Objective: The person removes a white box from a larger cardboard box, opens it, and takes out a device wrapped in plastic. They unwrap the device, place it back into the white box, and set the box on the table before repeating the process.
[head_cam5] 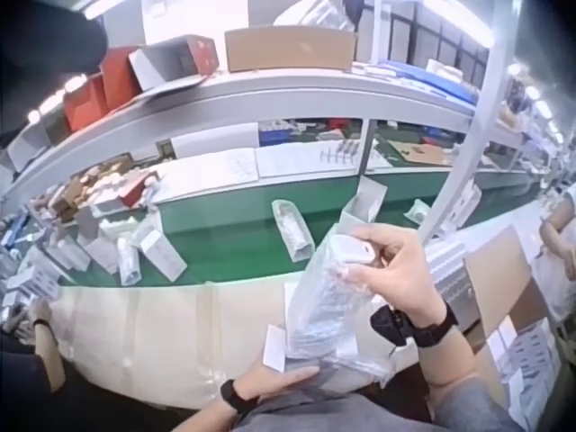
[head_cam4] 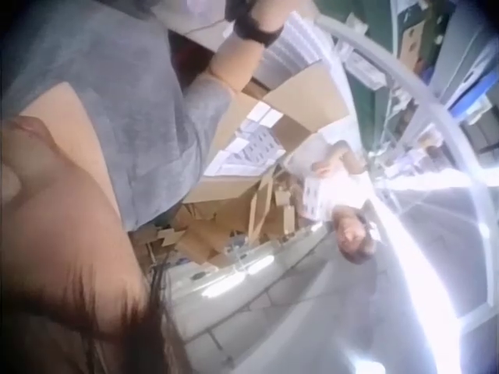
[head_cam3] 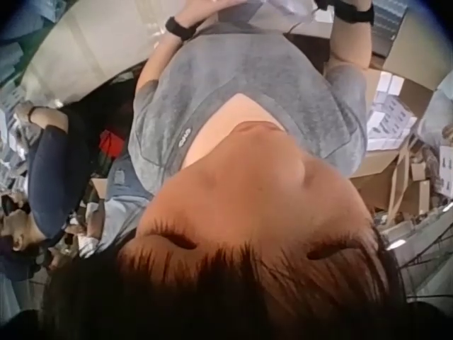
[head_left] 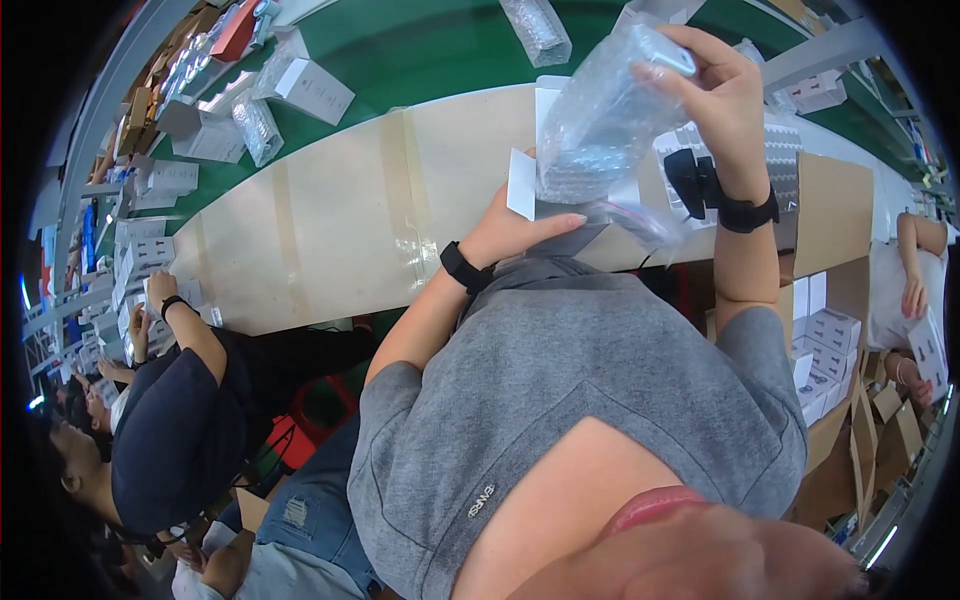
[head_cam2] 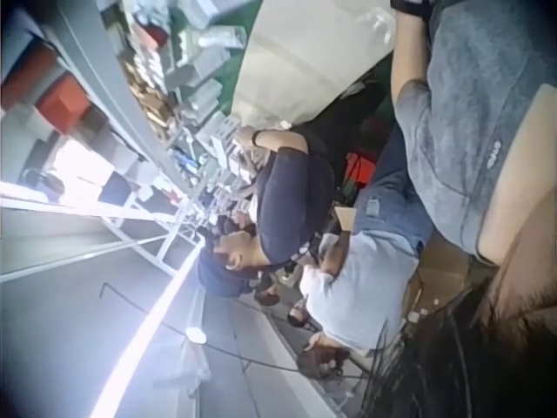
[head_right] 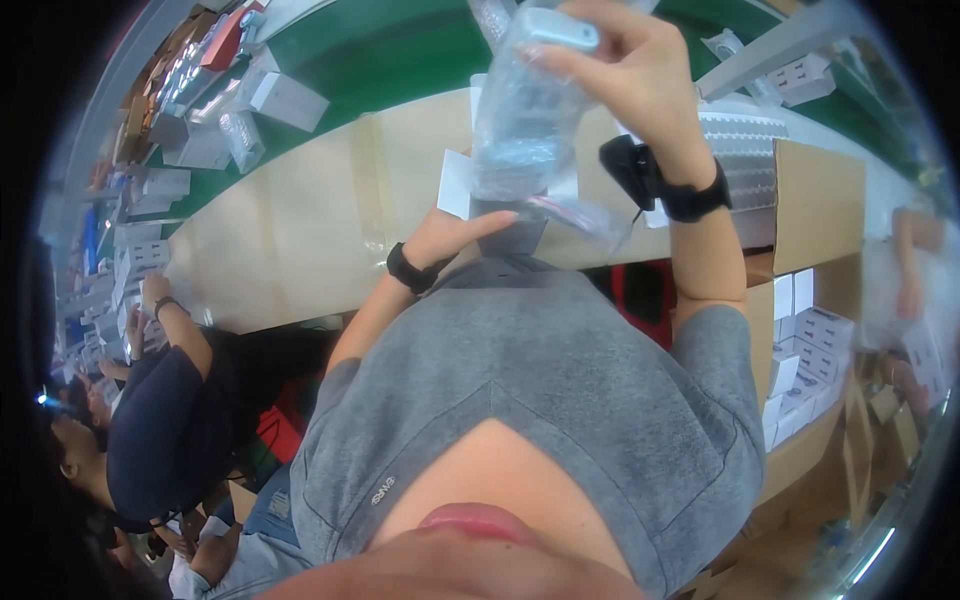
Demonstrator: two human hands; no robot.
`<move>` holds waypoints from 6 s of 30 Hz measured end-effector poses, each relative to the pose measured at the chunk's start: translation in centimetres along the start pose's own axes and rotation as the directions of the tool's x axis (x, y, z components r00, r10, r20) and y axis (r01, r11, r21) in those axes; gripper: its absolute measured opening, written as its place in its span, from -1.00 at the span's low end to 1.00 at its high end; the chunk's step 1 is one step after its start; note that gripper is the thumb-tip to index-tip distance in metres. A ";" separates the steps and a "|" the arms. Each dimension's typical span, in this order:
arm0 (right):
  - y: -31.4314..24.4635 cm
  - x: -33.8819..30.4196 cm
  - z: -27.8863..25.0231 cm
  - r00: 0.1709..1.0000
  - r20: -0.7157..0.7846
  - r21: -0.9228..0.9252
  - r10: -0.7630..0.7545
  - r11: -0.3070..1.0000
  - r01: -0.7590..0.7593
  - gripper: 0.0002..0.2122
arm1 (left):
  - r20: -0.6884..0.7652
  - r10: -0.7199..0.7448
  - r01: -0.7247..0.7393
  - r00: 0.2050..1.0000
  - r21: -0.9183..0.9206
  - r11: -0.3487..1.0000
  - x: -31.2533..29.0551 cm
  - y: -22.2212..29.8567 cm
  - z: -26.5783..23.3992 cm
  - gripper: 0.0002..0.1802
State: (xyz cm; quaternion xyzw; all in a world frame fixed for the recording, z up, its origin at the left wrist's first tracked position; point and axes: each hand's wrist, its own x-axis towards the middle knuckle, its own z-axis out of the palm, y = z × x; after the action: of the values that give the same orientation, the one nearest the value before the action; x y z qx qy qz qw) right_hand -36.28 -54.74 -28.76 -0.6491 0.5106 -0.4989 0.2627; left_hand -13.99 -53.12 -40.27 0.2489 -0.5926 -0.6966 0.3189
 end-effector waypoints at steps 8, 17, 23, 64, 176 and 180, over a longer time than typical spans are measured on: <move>-0.8 -1.0 -3.2 0.913 -0.380 0.138 -0.150 0.967 0.216 -0.71 | -0.093 -0.136 0.131 0.986 -0.058 0.990 -0.2 -0.7 -0.9 -0.16; 4.9 1.5 -5.6 0.952 -0.303 -0.293 0.038 0.947 -0.131 -0.69 | -0.591 0.261 -0.076 0.763 0.319 0.945 2.3 -0.2 -8.0 -0.23; 8.0 2.1 -3.9 0.987 -0.139 -0.467 0.076 0.874 -0.133 -0.68 | -0.464 0.155 -0.029 0.872 0.266 0.964 5.8 1.3 -8.6 -0.22; 13.3 -13.9 -2.7 0.842 0.337 -0.501 0.421 0.838 -0.218 -0.76 | -0.120 0.078 -0.021 0.990 0.418 0.908 3.1 -3.7 -2.7 -0.12; 18.4 -40.6 -39.2 0.544 -0.660 -0.554 0.518 0.154 -0.818 -0.39 | 0.121 -0.244 0.208 0.962 0.253 0.945 12.8 -10.4 23.6 -0.68; 8.2 -35.0 -35.7 0.716 -0.689 -0.716 -0.108 -0.046 -0.696 -0.44 | 0.293 -0.131 0.013 0.947 0.373 0.928 14.4 -8.4 25.9 -0.64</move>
State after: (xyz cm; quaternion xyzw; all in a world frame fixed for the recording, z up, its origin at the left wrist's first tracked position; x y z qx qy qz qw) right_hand -71.63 -19.11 -36.02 -0.3184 0.8903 -0.0918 -0.3123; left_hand -43.74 -45.71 -43.59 0.2122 -0.7451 -0.6159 0.1428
